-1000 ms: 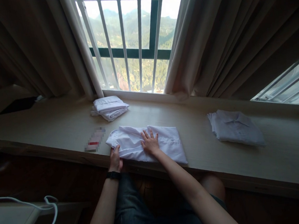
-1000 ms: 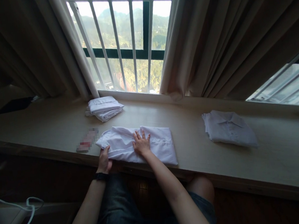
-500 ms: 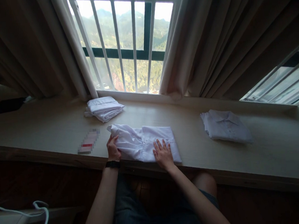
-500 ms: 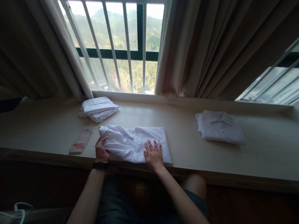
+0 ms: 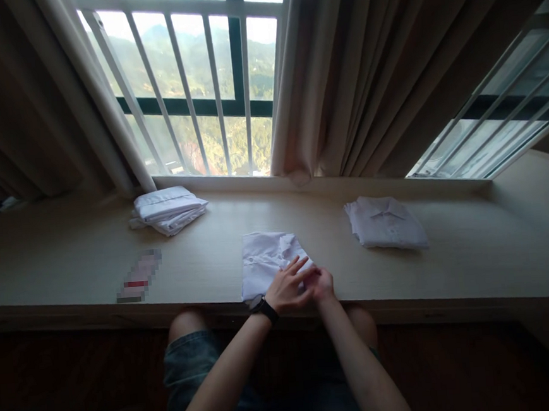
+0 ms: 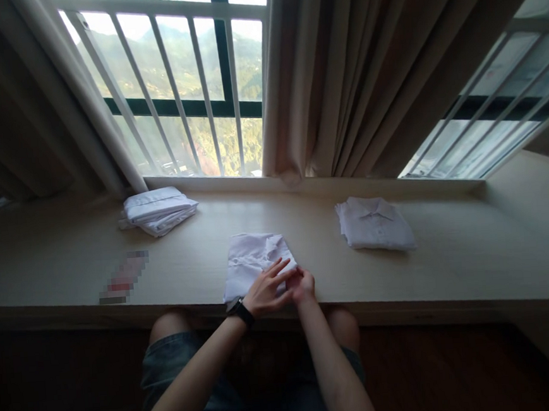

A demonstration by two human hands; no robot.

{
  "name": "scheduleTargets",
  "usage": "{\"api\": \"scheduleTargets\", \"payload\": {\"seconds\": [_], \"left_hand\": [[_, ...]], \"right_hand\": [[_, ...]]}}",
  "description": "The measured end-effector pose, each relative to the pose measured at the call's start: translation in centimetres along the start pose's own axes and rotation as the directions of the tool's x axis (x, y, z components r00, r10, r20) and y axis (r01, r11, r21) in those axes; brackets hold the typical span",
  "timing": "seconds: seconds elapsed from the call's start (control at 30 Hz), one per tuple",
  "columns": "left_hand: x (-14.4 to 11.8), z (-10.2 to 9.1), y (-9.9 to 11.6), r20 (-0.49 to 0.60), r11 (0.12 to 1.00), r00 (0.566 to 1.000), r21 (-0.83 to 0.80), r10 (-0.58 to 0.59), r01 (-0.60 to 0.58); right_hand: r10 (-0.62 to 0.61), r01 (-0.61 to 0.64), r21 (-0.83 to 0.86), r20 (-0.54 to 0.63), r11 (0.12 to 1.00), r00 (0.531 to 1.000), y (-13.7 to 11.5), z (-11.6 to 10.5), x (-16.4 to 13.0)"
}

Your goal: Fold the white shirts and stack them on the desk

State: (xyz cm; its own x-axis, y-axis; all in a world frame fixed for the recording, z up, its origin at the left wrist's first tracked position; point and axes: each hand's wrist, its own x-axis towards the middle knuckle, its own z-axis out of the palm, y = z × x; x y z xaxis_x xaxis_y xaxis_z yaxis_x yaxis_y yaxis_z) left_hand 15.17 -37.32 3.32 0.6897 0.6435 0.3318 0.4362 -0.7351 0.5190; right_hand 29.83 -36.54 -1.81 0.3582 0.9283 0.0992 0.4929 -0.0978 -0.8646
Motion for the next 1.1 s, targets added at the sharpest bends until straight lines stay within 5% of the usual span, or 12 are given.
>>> {"api": "scheduleTargets", "payload": {"seconds": [0.07, 0.13, 0.2, 0.23, 0.47, 0.6, 0.73, 0.9, 1.1], "left_hand": [[-2.2, 0.0, -0.2, -0.111, 0.998, 0.993, 0.032, -0.046, 0.05], [-4.1, -0.4, -1.0, -0.18, 0.985, 0.977, 0.11, -0.11, 0.131], [-5.5, -0.7, -2.2, -0.185, 0.957, 0.969, 0.211, -0.162, 0.2], [-6.0, -0.6, -2.9, -0.172, 0.941, 0.968, 0.256, -0.183, 0.223], [-7.6, 1.8, -5.5, -0.129, 0.896, 0.967, 0.364, -0.221, 0.254], [-7.4, 0.5, -6.0, -0.204, 0.91, 0.947, 0.284, -0.249, 0.301], [-7.5, -1.1, -7.3, -0.314, 0.903, 0.882, 0.139, -0.35, 0.408], [-8.8, -0.7, -8.4, -0.264, 0.898, 0.877, 0.073, -0.402, 0.433], [-9.4, 0.1, -8.8, -0.196, 0.873, 0.878, 0.142, -0.438, 0.467]], "right_hand": [[0.097, -0.11, 0.255, 0.063, 0.961, 0.993, 0.7, -1.2, 0.0], [0.216, -0.281, 0.517, 0.183, 0.809, 0.959, 0.8, -1.5, -0.4], [0.269, -0.391, 0.641, 0.284, 0.66, 0.92, 0.5, -1.0, -0.8], [0.269, -0.389, 0.638, 0.281, 0.665, 0.921, 0.3, -0.6, -0.8], [0.174, -0.176, 0.157, 0.028, 0.972, 0.984, 1.6, 1.1, -0.6], [0.162, -0.162, -0.067, -0.012, 0.984, 0.987, 2.1, 0.8, -1.0], [0.11, -0.111, -0.01, -0.037, 0.994, 0.993, 1.1, 0.3, -1.1], [0.031, -0.023, 0.052, -0.141, 0.998, 0.99, 1.1, -0.6, -0.9], [0.164, -0.177, -0.284, -0.071, 0.942, 0.984, 2.1, -1.5, -1.1]]}}
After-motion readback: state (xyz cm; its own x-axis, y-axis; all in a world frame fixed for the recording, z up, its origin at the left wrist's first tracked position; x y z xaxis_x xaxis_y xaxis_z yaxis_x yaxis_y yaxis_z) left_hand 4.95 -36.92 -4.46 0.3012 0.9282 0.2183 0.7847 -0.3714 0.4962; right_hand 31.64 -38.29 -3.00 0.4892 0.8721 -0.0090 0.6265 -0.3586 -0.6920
